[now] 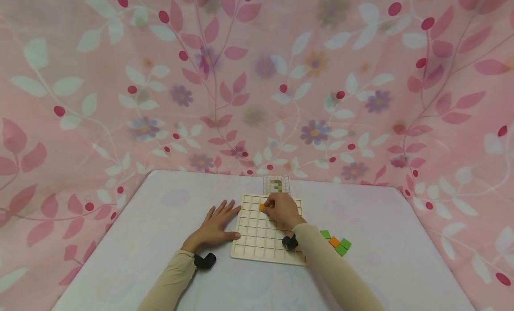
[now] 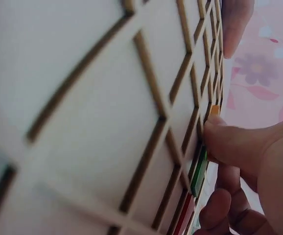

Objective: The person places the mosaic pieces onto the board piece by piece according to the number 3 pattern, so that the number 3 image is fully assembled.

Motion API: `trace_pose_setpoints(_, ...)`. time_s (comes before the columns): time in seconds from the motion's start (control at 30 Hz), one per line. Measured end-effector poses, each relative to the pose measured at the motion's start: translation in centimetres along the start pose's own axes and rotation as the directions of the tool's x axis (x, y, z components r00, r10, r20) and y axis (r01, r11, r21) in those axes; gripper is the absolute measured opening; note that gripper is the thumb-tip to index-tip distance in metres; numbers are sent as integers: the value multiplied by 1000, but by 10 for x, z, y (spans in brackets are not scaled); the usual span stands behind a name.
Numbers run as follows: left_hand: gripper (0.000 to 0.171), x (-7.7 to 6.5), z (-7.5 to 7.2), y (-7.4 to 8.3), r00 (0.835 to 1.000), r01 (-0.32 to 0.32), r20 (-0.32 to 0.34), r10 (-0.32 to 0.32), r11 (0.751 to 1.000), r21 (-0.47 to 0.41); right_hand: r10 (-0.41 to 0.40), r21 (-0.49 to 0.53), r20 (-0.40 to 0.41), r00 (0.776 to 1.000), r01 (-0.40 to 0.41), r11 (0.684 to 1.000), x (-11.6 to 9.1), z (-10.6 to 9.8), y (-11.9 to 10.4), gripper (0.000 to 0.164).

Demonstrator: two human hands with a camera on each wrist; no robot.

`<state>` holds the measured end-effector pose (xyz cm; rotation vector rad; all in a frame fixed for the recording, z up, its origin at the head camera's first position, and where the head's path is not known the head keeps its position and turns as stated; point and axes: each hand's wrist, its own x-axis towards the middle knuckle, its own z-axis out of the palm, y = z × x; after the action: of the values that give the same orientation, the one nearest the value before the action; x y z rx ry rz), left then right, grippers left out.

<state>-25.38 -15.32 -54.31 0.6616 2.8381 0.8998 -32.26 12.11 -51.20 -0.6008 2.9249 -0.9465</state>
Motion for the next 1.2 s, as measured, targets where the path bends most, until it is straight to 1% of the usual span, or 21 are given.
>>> trace_pose_setpoints(0.17, 92, -1, 0, -2, 1000, -6, -8, 6, 1000, -20, 29, 1, -16, 999, -29, 1000, 3, 1, -4, 10)
trace_pose_setpoints(0.3, 92, 1, 1, -2, 1000, 19, 1, -19, 1000, -1, 70, 23, -28, 997, -70, 997, 5, 0, -9, 10)
trace_pose_setpoints(0.4, 92, 2, 3, -2, 999, 34, 14, -34, 999, 13, 86, 27, -26, 996, -85, 996, 5, 0, -10, 11)
trace_pose_setpoints(0.47, 92, 2, 1, 0, 999, 33, 17, -33, 999, 3, 85, 13, -26, 996, -84, 996, 5, 2, -9, 11)
trace_pose_setpoints(0.57, 91, 1, -2, 3, 999, 33, 23, -33, 999, -5, 78, -1, -32, 996, -78, 997, 5, 4, -9, 11)
trace_pose_setpoints(0.67, 90, -1, -3, 4, 999, 38, 22, -38, 999, 1, 50, -16, -39, 998, -51, 999, 4, 7, -10, 12)
trace_pose_setpoints(0.83, 90, 0, -4, 4, 1000, 29, 4, -29, 999, 15, -18, -105, -56, 998, 12, 994, 2, 10, -11, 11)
trace_pose_setpoints(0.9, 90, 1, -4, 4, 1000, 27, 0, -27, 1000, 15, -32, -127, -66, 997, 24, 992, 1, 10, -12, 12)
trace_pose_setpoints(1.03, 90, 2, -2, 3, 999, 35, 1, -35, 999, 19, -38, -88, -60, 997, 32, 996, -3, 8, -14, 17)
trace_pose_setpoints(1.1, 90, 1, -1, 2, 999, 45, 11, -46, 998, 33, -35, -65, -44, 998, 32, 997, -5, 7, -14, 20)
trace_pose_setpoints(1.2, 90, 2, 1, 2, 999, 48, 13, -48, 998, 33, -44, -66, -16, 999, 43, 997, -6, 6, -11, 23)
